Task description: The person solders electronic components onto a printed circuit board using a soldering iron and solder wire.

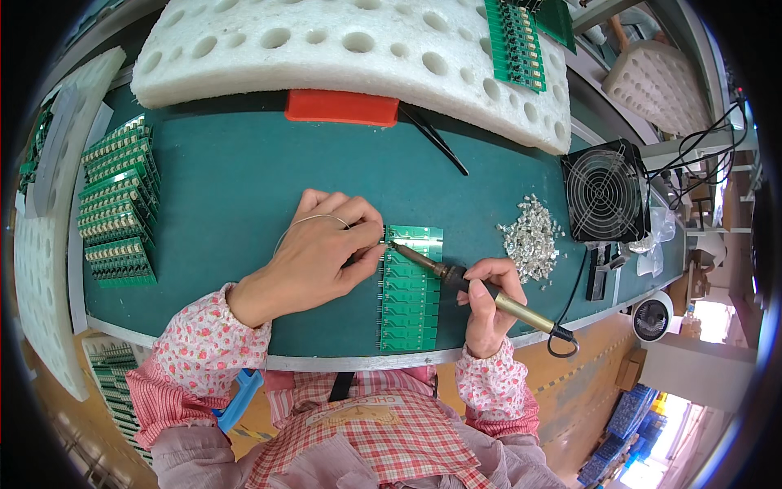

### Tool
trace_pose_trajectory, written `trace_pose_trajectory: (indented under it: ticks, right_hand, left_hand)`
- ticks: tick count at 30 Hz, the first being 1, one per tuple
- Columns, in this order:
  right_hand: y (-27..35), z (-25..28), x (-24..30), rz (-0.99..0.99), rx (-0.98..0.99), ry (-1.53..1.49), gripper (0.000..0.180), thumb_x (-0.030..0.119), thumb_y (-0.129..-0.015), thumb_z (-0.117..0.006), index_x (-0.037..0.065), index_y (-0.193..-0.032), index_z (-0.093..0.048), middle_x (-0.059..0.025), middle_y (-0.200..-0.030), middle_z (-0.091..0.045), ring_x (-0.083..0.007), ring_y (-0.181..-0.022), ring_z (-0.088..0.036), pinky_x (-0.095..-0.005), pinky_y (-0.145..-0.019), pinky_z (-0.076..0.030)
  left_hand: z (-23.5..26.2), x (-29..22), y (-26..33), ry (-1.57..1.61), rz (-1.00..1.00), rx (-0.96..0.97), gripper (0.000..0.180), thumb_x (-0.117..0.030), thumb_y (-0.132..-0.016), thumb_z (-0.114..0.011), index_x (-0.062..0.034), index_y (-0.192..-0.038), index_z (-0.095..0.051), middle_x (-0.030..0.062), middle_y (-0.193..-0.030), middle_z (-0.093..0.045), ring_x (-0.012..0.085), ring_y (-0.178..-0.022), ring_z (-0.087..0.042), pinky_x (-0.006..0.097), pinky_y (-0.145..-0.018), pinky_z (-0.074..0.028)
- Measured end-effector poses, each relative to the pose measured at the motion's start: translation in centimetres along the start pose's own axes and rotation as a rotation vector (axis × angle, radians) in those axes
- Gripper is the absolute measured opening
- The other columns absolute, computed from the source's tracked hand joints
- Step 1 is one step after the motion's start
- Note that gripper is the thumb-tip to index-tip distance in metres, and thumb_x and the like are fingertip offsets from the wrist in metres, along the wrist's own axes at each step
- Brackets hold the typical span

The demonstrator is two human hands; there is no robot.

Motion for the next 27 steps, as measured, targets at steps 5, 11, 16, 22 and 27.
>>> trace_pose_trajectory:
  ticks: [5,11,16,22,27]
  right_hand:
    - [-0.01,-0.02,-0.01,-0.004,0.012,-0.007,0.015,0.011,-0.082,-0.058,-0.001,-0.090,-0.055,-0.0034,-0.066,-0.056,-0.0071,-0.056,-0.051,-0.0210,-0.052,-0.039]
    - [-0.03,0.03,-0.06,0.008,0.016,0.003,0.015,0.011,-0.081,-0.058,-0.001,-0.090,-0.055,-0.0028,-0.066,-0.056,-0.0067,-0.056,-0.051,-0.0210,-0.052,-0.039]
    - [-0.03,0.06,-0.09,0.012,0.024,0.002,0.015,0.010,-0.081,-0.058,-0.001,-0.090,-0.055,-0.0022,-0.065,-0.055,-0.0061,-0.055,-0.050,-0.0209,-0.052,-0.038]
    - [0.01,0.01,-0.11,0.021,0.025,0.005,0.014,0.010,-0.081,-0.058,-0.001,-0.090,-0.055,-0.0011,-0.063,-0.054,-0.0053,-0.054,-0.048,-0.0209,-0.051,-0.037]
    - [0.04,0.08,-0.24,0.028,0.012,0.021,0.014,0.009,-0.081,-0.058,-0.001,-0.090,-0.055,-0.0009,-0.063,-0.054,-0.0052,-0.054,-0.048,-0.0209,-0.050,-0.037]
  left_hand:
    - [0.12,-0.02,0.00,0.012,0.000,0.020,0.010,-0.011,-0.078,-0.063,-0.0053,-0.073,-0.057,0.0006,-0.091,-0.057,0.0179,-0.082,-0.051,0.033,-0.081,-0.032]
    - [0.07,0.02,-0.08,0.003,-0.010,0.025,0.009,-0.010,-0.077,-0.064,-0.0056,-0.074,-0.057,0.0008,-0.091,-0.057,0.0180,-0.082,-0.050,0.033,-0.080,-0.032]
    - [0.00,-0.01,-0.11,-0.005,-0.023,0.002,0.009,-0.010,-0.077,-0.064,-0.0057,-0.073,-0.057,0.0008,-0.090,-0.057,0.0181,-0.081,-0.051,0.033,-0.080,-0.032]
    - [0.26,0.19,-0.20,0.038,-0.012,0.007,0.011,-0.010,-0.078,-0.062,-0.0052,-0.071,-0.056,0.0015,-0.090,-0.058,0.0182,-0.079,-0.051,0.033,-0.080,-0.032]
    - [0.70,0.26,-0.19,0.090,-0.023,0.027,0.013,-0.010,-0.079,-0.061,-0.0049,-0.069,-0.054,0.0021,-0.091,-0.059,0.0187,-0.077,-0.051,0.033,-0.081,-0.032]
Point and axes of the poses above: each hand's wrist, its own y-axis away from the middle knuckle, its own z-axis out of the back of the hand, x = y × z, the point moved 1 cm from there along -y, towards the middle knuckle
